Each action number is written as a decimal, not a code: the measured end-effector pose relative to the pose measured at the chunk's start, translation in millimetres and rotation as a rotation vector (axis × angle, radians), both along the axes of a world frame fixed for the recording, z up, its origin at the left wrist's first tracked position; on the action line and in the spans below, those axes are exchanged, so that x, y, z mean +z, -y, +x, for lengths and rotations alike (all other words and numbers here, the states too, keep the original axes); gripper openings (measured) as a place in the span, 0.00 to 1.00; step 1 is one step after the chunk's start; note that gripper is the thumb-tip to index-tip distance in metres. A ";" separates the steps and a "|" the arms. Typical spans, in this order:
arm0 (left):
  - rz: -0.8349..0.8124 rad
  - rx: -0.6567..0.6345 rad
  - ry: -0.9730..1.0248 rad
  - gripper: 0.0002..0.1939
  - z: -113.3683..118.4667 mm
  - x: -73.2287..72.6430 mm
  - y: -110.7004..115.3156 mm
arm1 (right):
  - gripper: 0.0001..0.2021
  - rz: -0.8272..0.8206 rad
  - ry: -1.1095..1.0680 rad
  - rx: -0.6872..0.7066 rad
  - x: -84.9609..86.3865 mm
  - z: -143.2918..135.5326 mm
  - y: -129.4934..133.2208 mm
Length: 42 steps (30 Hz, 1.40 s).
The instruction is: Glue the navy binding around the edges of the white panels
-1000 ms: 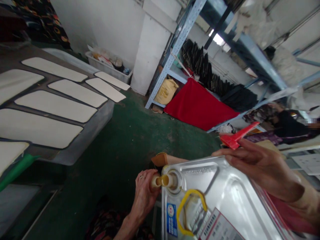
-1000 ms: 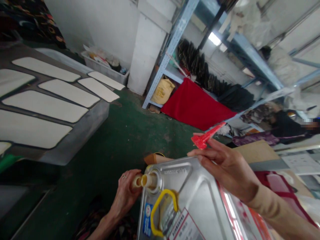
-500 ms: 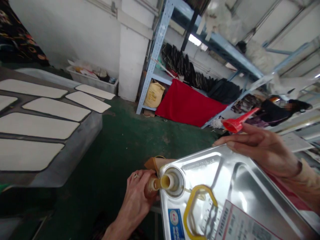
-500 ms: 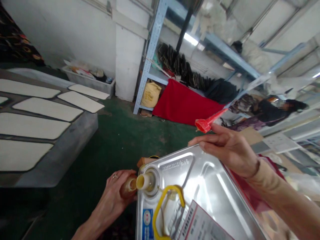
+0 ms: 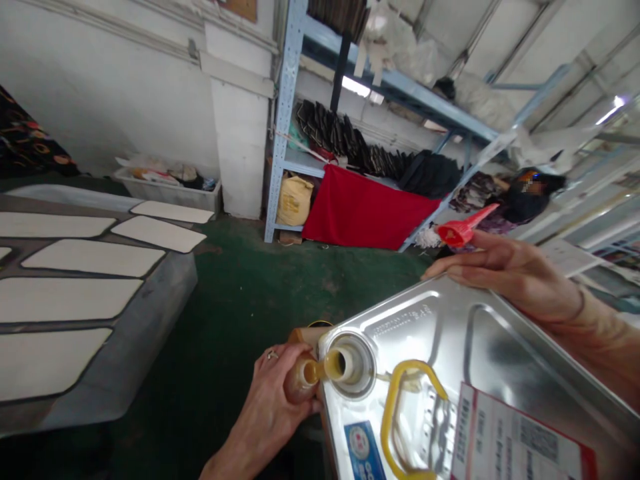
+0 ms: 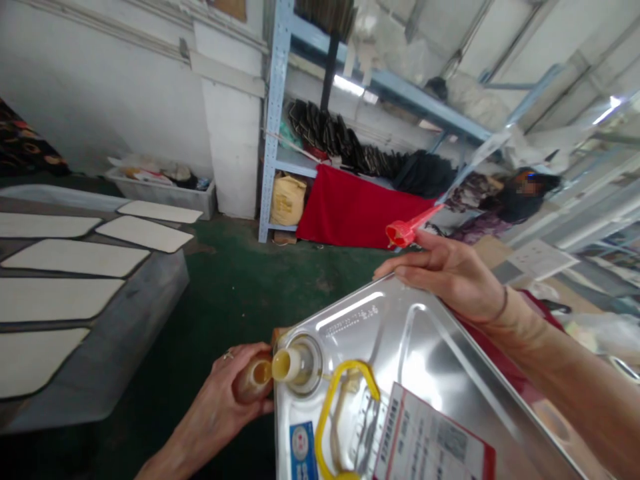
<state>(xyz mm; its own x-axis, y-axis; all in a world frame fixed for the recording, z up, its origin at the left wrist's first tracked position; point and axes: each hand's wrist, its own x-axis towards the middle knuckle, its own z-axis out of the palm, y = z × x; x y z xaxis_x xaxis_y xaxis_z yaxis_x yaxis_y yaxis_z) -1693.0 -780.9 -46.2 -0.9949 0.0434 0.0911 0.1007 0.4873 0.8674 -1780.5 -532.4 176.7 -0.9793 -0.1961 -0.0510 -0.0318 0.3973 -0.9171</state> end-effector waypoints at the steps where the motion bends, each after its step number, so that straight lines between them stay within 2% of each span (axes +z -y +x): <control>1: -0.009 -0.005 0.004 0.27 -0.4 1.6 0.2 | 0.16 -0.001 -0.001 0.001 0.3 -0.1 -0.8; 7: -0.065 -0.019 -0.058 0.28 -3.7 8.1 -0.8 | 0.18 -0.024 -0.011 0.041 0.2 -5.2 -12.7; 12: -0.083 -0.020 -0.112 0.30 -3.9 0.5 0.2 | 0.21 -0.035 -0.020 0.081 -0.3 -10.1 -22.5; 19: 0.017 0.038 -0.011 0.32 0.1 -3.0 -2.2 | 0.19 -0.051 -0.038 0.107 -2.3 -11.5 -22.9; 23: 0.054 0.014 0.038 0.32 1.7 -5.6 -0.6 | 0.19 -0.048 -0.025 0.126 -1.9 -12.4 -26.4; 27: 0.126 -0.018 0.009 0.32 2.2 -8.7 -1.0 | 0.21 -0.014 -0.009 0.105 -0.3 -11.1 -27.3; 34: 0.263 0.012 0.065 0.31 5.2 -12.9 -5.4 | 0.21 -0.009 -0.018 0.034 2.9 -5.2 -17.0; 42: 0.367 0.036 0.160 0.31 13.0 -5.7 -5.1 | 0.22 -0.077 -0.045 0.081 -1.3 -10.5 -22.4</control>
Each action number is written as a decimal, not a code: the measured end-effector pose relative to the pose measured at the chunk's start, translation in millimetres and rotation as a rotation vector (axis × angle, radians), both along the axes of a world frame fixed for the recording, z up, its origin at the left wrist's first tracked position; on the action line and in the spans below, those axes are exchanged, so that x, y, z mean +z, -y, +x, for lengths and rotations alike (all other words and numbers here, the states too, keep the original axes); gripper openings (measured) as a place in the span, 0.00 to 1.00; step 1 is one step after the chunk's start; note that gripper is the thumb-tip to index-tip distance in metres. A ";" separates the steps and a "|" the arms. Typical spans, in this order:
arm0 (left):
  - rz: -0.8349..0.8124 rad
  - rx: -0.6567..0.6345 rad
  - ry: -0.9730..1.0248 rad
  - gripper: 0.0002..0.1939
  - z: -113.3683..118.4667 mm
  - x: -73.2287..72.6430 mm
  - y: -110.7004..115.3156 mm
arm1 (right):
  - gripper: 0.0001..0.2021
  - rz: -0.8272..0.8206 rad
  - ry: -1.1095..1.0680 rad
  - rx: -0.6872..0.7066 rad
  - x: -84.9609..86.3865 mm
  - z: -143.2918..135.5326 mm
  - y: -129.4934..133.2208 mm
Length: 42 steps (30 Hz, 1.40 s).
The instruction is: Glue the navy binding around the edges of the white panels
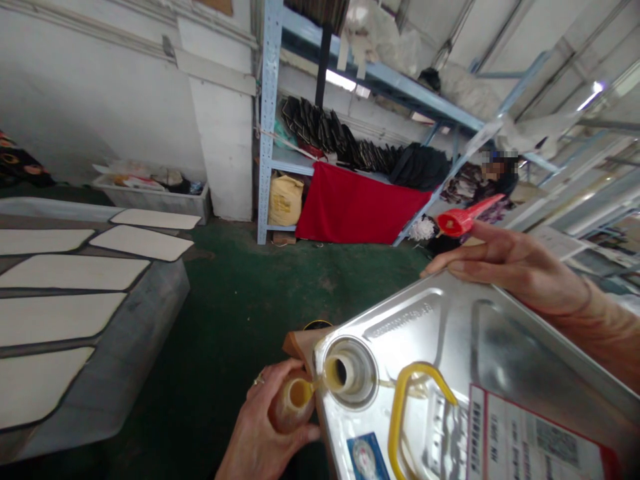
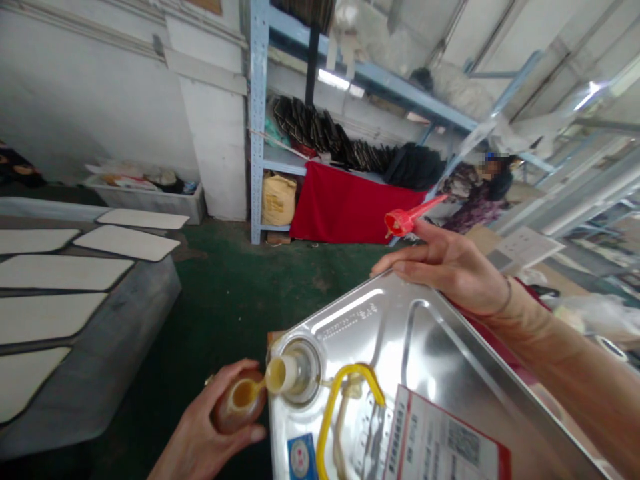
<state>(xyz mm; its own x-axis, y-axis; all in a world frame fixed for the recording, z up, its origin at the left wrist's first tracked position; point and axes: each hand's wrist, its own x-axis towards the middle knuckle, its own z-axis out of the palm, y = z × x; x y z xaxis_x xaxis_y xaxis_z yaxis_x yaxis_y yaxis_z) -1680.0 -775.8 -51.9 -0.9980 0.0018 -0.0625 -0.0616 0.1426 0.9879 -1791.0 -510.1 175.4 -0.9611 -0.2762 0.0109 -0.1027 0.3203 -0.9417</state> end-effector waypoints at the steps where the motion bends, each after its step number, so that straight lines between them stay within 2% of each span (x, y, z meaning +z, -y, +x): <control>1: 0.011 0.017 0.011 0.31 1.2 1.5 -0.1 | 0.21 0.002 0.000 0.001 -0.3 -0.7 -0.9; 6: 0.040 0.082 0.026 0.31 2.6 11.3 -2.1 | 0.20 0.027 -0.013 0.038 -1.6 -3.1 -6.2; 10: -0.007 0.089 0.000 0.31 1.2 16.4 -0.8 | 0.20 0.019 -0.014 0.017 -3.5 -2.6 -7.5; 16: -0.197 -0.043 -0.046 0.31 -4.0 30.7 8.3 | 0.19 0.012 -0.016 0.011 -3.4 -1.6 -3.4; 20: -0.283 -0.085 -0.053 0.31 -9.0 40.6 9.9 | 0.19 0.015 -0.018 0.005 -2.6 -3.3 -5.1; 25: -0.372 -0.166 -0.049 0.32 -14.3 44.0 4.8 | 0.21 0.014 -0.006 0.020 -1.2 -4.8 -8.8; 31: -0.469 -0.198 -0.078 0.32 -16.4 51.5 3.1 | 0.21 0.021 -0.028 0.028 -1.2 -5.0 -9.1; 38: -0.435 -0.297 -0.101 0.32 -21.7 64.5 3.8 | 0.18 0.014 -0.037 0.027 -4.8 -6.2 -13.6; 42: -0.367 -0.265 -0.116 0.31 -22.0 68.7 1.0 | 0.19 0.006 -0.037 0.011 -6.9 -6.9 -18.8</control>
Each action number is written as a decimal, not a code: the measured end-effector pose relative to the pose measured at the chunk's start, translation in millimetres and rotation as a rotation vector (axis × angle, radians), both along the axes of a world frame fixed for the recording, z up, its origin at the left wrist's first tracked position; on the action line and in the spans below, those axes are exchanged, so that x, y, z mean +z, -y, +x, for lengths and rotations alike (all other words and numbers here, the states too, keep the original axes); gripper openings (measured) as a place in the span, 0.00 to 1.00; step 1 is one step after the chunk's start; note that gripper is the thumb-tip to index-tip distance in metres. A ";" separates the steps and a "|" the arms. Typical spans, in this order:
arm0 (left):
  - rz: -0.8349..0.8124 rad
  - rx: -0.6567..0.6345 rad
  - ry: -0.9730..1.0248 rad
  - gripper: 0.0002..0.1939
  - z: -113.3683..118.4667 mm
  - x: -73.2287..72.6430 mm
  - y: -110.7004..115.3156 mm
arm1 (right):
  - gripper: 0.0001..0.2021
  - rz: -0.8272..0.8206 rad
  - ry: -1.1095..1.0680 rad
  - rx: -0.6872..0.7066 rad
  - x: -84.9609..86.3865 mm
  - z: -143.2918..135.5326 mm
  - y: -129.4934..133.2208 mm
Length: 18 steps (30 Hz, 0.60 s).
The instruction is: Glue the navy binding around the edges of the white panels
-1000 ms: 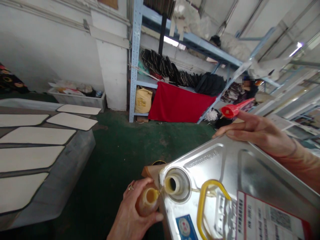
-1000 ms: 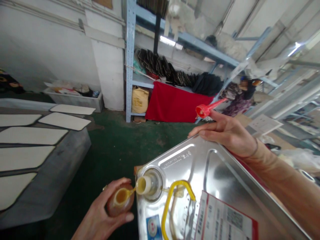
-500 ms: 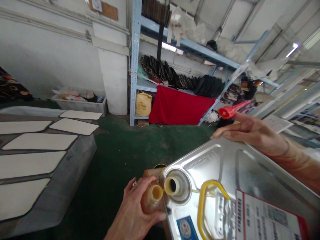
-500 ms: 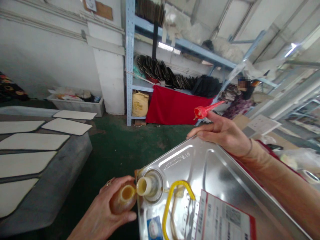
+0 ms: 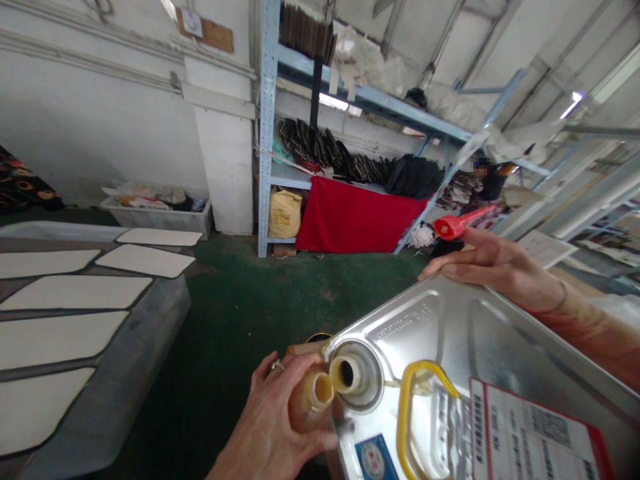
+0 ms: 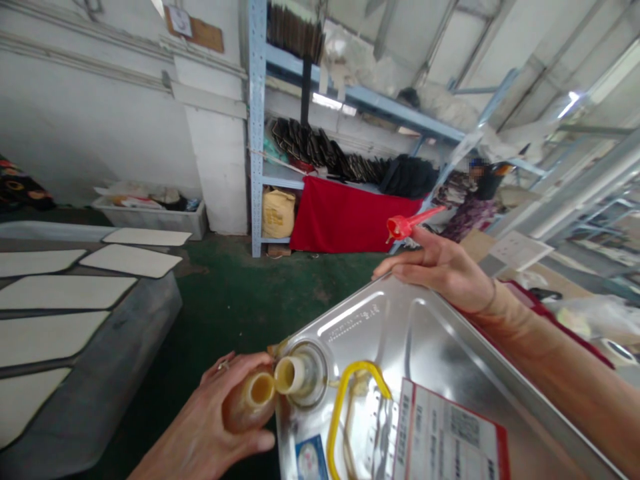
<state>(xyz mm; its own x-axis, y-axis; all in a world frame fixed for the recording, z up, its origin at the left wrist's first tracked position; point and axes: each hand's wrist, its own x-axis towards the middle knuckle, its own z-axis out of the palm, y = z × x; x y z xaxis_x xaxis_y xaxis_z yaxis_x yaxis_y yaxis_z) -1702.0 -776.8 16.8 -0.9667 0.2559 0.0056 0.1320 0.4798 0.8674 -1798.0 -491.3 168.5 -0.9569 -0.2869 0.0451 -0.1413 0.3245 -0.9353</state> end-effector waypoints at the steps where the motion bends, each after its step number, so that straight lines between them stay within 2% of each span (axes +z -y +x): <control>1: 0.023 0.015 -0.002 0.30 0.5 1.4 -1.2 | 0.20 -0.002 -0.007 -0.005 -0.1 -0.1 -1.4; 4: 0.151 0.056 0.021 0.29 2.5 6.1 -3.8 | 0.23 -0.002 -0.016 -0.010 0.8 -0.8 -6.0; 7: 0.367 0.094 0.104 0.31 3.7 11.4 -2.5 | 0.22 0.010 -0.020 -0.018 2.5 -2.2 -11.9; 9: 0.476 0.162 0.124 0.33 3.5 15.5 0.4 | 0.21 0.019 -0.030 -0.023 4.1 -3.8 -18.3; 13: 0.482 0.329 0.047 0.35 0.0 22.7 6.1 | 0.16 0.018 -0.006 -0.006 9.6 -8.3 -40.4; 15: 0.455 0.359 0.034 0.35 -2.9 23.0 6.5 | 0.12 0.015 -0.003 -0.004 12.9 -11.1 -55.2; 18: 0.403 0.381 0.024 0.36 -7.3 18.5 3.4 | 0.13 0.009 -0.013 -0.031 16.3 -15.8 -78.3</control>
